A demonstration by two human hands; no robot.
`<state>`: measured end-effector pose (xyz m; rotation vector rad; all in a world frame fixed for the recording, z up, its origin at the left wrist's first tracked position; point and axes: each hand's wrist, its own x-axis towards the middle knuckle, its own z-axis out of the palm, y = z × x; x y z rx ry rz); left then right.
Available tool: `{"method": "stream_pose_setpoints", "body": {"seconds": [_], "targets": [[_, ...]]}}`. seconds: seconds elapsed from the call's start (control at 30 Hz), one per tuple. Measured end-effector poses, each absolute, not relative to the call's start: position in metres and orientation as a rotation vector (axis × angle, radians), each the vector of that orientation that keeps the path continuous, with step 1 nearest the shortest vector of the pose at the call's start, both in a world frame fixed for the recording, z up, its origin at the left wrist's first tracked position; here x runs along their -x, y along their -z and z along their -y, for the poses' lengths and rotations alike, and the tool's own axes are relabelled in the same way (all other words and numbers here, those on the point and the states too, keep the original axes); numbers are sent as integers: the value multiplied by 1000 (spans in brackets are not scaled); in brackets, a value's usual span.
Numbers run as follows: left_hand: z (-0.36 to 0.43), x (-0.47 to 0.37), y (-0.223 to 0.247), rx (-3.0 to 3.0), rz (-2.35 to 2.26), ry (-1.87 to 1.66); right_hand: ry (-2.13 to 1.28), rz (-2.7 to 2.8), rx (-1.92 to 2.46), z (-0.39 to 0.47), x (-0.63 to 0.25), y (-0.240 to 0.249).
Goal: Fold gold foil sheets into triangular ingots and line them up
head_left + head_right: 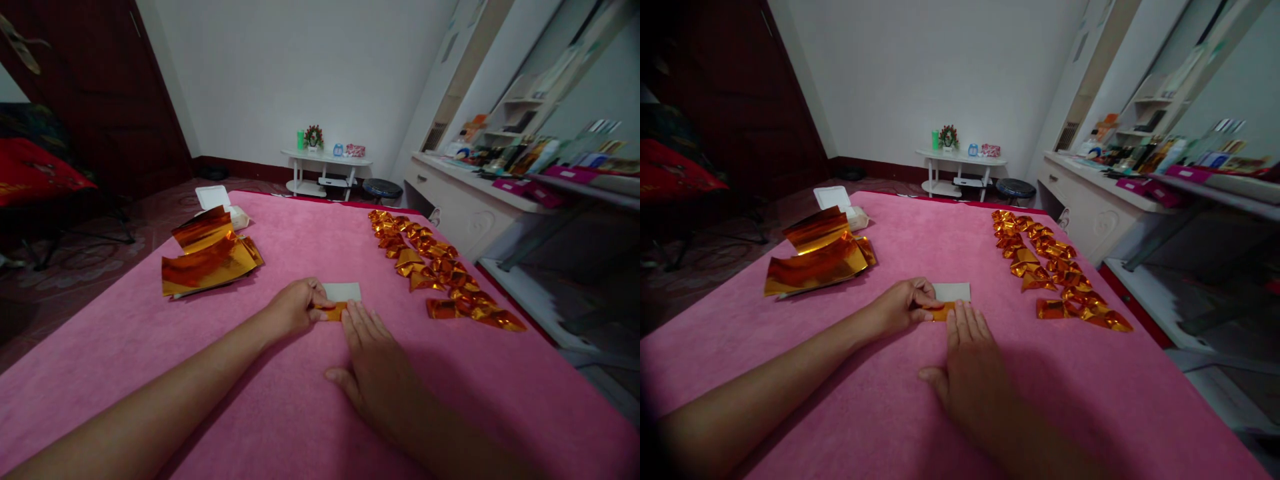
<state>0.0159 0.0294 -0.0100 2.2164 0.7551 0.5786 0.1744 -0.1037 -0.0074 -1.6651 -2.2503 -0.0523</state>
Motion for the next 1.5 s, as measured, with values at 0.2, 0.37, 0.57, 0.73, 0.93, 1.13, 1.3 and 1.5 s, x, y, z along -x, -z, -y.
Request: {"method": "stream_pose_setpoints", "body": {"seconds": [0.2,0.37,0.57,0.73,0.93,1.13,1.3,1.5], "targets": [[-22,-22,-3,-2238,-913,-498,109,2260,1686,107,-185,6],[-5,-40,-11,-2418,-1288,-608,91,2302,1730,106,-179,1],[-20,-20,0,-2324,-965,-525,99,2324,1736,106,-184,0],[-32,-8,1,-2290,-754,-514,51,2333,1771,102,-172,-7],[-28,-11,-2,-2325,-757,-502,-98,2337,1696,95,-142,-8],[-29,-7,0,-2371,-821,-464,-40,2285,1812,103,-184,2],[-17,-21,-28,-2609,-996,-249,169,2290,1777,108,-199,6],[7,-89,-46,-2769,-1179,-773,229,2303,1699,106,-191,2]]}}
